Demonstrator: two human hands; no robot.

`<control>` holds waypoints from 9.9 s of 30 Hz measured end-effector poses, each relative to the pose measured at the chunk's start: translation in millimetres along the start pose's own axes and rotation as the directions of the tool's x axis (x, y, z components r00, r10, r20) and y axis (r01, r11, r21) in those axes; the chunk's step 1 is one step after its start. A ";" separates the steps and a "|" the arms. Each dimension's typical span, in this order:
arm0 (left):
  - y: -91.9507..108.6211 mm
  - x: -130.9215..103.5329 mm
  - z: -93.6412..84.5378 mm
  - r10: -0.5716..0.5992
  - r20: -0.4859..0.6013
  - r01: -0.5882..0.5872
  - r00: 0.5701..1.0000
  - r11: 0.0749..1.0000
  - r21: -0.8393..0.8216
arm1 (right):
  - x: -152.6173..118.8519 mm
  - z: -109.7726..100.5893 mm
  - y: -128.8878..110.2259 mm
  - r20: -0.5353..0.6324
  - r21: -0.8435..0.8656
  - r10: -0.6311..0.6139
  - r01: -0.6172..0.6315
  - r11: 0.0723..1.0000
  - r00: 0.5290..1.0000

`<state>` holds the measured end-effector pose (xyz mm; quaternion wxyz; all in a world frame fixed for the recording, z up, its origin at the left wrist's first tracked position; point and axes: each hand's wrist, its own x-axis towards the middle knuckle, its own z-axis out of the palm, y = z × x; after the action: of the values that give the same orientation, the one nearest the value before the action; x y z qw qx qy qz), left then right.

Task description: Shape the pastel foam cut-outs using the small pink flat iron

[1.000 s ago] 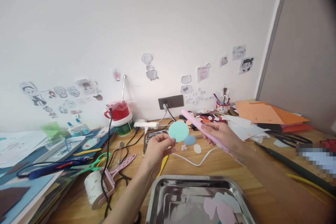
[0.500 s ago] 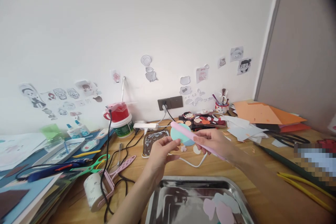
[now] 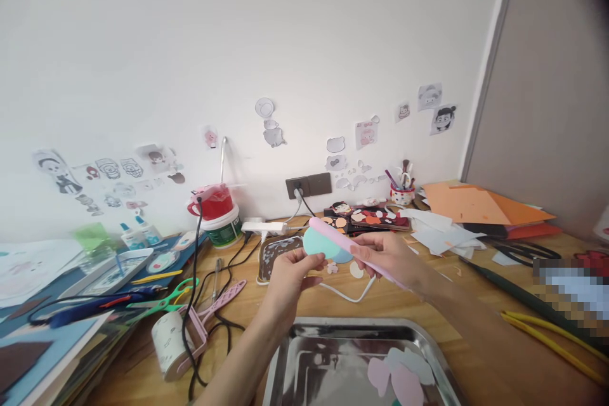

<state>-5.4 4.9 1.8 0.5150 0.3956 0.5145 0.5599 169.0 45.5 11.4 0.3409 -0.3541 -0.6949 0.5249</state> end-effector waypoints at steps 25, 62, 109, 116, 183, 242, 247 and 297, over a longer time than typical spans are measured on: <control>-12.5 3.0 -1.3 0.029 0.035 -0.022 0.999 0.985 -0.169 | 3.0 3.1 8.6 -0.023 -0.008 0.012 -0.012 1.000 1.000; -14.1 9.9 -6.4 0.022 -0.024 -0.027 0.999 0.963 -0.270 | 4.6 7.2 13.1 0.058 -0.019 -0.037 0.038 0.999 0.998; -15.3 13.1 -6.1 0.026 0.043 -0.020 0.999 0.993 -0.119 | 5.8 6.2 16.1 0.062 -0.035 0.023 -0.021 0.999 0.998; -10.3 10.0 -6.9 0.054 0.032 -0.051 0.998 0.994 -0.100 | 3.0 3.8 5.2 -0.006 -0.027 0.007 -0.007 1.000 1.000; -14.1 15.1 -13.5 -0.017 0.068 0.020 0.998 0.999 -0.043 | 6.4 -9.9 10.9 -0.086 -0.020 0.007 -0.008 1.000 0.996; -22.0 24.5 -15.3 -0.049 0.015 0.051 0.999 0.989 -0.141 | 11.3 -14.1 24.7 -0.013 -0.006 0.022 -0.022 1.000 1.000; -24.1 23.0 -12.4 -0.083 0.040 0.088 0.996 0.987 -0.138 | 12.0 -5.1 28.7 0.078 0.012 0.034 -0.035 0.999 0.996; -52.9 1.5 -8.1 -0.179 0.119 0.180 0.977 0.984 0.000 | -21.2 -7.7 61.4 0.023 -0.121 0.141 -0.137 0.983 0.990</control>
<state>-4.5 1.9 -51.6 0.5953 0.3773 0.5134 0.4895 194.7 43.5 -48.7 0.2707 -0.4130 -0.7038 0.5106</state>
